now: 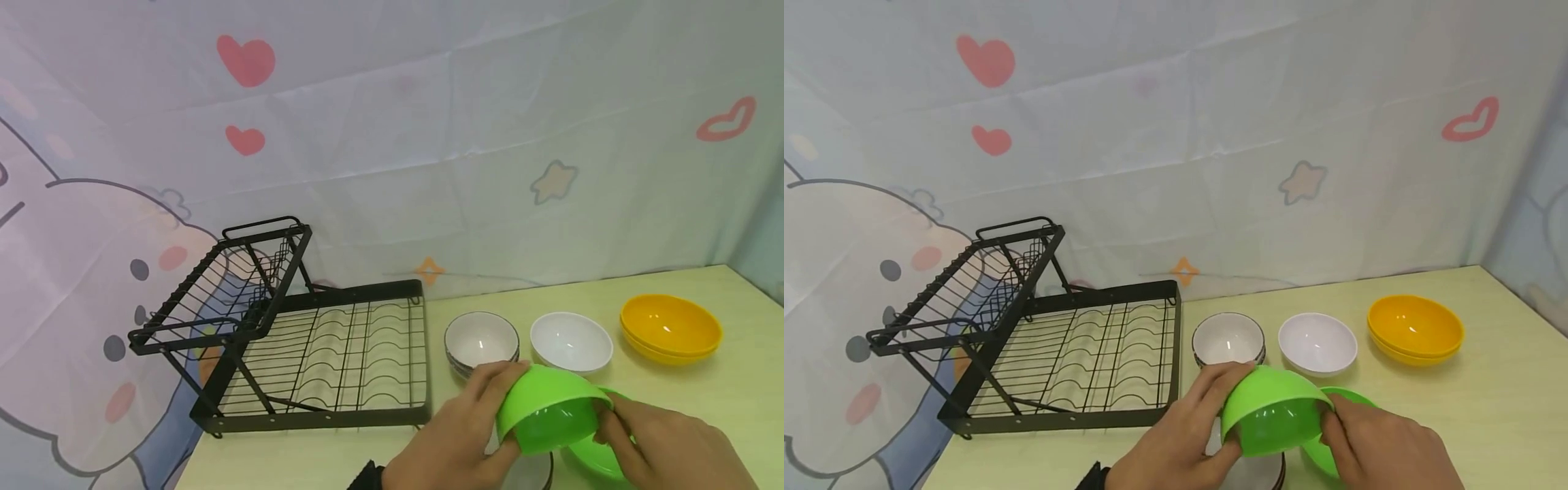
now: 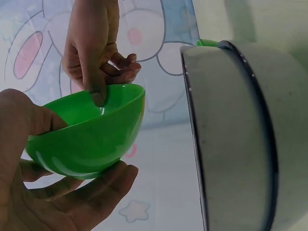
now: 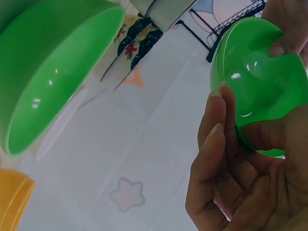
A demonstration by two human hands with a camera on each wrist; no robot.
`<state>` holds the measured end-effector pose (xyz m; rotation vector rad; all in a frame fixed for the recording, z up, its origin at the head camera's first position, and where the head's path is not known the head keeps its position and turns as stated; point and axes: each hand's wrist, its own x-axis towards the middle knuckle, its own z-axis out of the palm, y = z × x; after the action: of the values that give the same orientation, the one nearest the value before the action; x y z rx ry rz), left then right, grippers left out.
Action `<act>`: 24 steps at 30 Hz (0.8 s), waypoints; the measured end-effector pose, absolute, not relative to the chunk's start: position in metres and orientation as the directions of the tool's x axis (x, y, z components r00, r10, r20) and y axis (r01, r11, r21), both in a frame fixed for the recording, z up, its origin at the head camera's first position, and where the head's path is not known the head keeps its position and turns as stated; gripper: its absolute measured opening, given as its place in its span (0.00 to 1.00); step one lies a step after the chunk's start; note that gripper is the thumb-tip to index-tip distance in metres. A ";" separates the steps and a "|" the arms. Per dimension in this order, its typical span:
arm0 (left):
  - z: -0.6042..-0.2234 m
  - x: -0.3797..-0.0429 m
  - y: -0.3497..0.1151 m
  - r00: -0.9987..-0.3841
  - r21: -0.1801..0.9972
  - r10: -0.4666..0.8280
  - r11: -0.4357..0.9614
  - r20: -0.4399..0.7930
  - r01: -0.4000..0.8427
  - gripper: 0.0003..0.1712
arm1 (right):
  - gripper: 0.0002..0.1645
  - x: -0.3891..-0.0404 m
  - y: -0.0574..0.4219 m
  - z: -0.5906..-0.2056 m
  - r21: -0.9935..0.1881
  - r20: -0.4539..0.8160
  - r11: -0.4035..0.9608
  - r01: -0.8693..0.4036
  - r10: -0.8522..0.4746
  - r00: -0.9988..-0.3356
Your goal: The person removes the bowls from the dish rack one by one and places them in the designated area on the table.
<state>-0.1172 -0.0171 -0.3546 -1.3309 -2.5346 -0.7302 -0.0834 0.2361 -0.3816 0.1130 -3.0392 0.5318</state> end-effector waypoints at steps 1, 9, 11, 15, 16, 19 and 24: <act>-0.354 -0.117 -0.017 -0.588 0.338 0.717 0.485 0.373 0.806 0.47 | 0.10 -0.084 0.238 -0.381 -0.333 0.066 0.939 -0.083 -0.064 -0.996; -0.352 -0.115 -0.019 -0.510 0.225 0.703 0.463 0.496 0.857 0.36 | 0.14 -0.087 0.261 -0.373 -0.323 0.071 0.943 -0.086 -0.067 -0.995; -0.352 -0.117 -0.019 -0.460 0.183 0.697 0.437 0.550 0.881 0.29 | 0.15 -0.088 0.267 -0.371 -0.322 0.039 0.944 -0.071 -0.062 -0.997; -0.353 -0.120 -0.019 -0.348 0.065 0.681 0.404 0.644 0.912 0.16 | 0.17 -0.090 0.277 -0.370 -0.284 -0.005 0.958 -0.037 -0.040 -0.999; -0.353 -0.121 -0.018 -0.327 0.036 0.678 0.405 0.658 0.914 0.13 | 0.17 -0.091 0.279 -0.370 -0.275 -0.004 0.961 -0.035 -0.037 -0.999; -0.353 -0.123 -0.018 -0.298 -0.021 0.677 0.419 0.673 0.908 0.09 | 0.16 -0.093 0.283 -0.371 -0.263 0.000 0.965 -0.026 -0.027 -1.000; -0.354 -0.124 -0.019 -0.288 -0.087 0.687 0.456 0.667 0.886 0.07 | 0.20 -0.095 0.285 -0.370 -0.261 -0.108 0.965 0.012 -0.017 -0.994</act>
<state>-0.1243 -0.0185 -0.3538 -1.3066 -2.0644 -0.3975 -0.0954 0.2851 -0.3700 0.0044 -3.2229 0.4283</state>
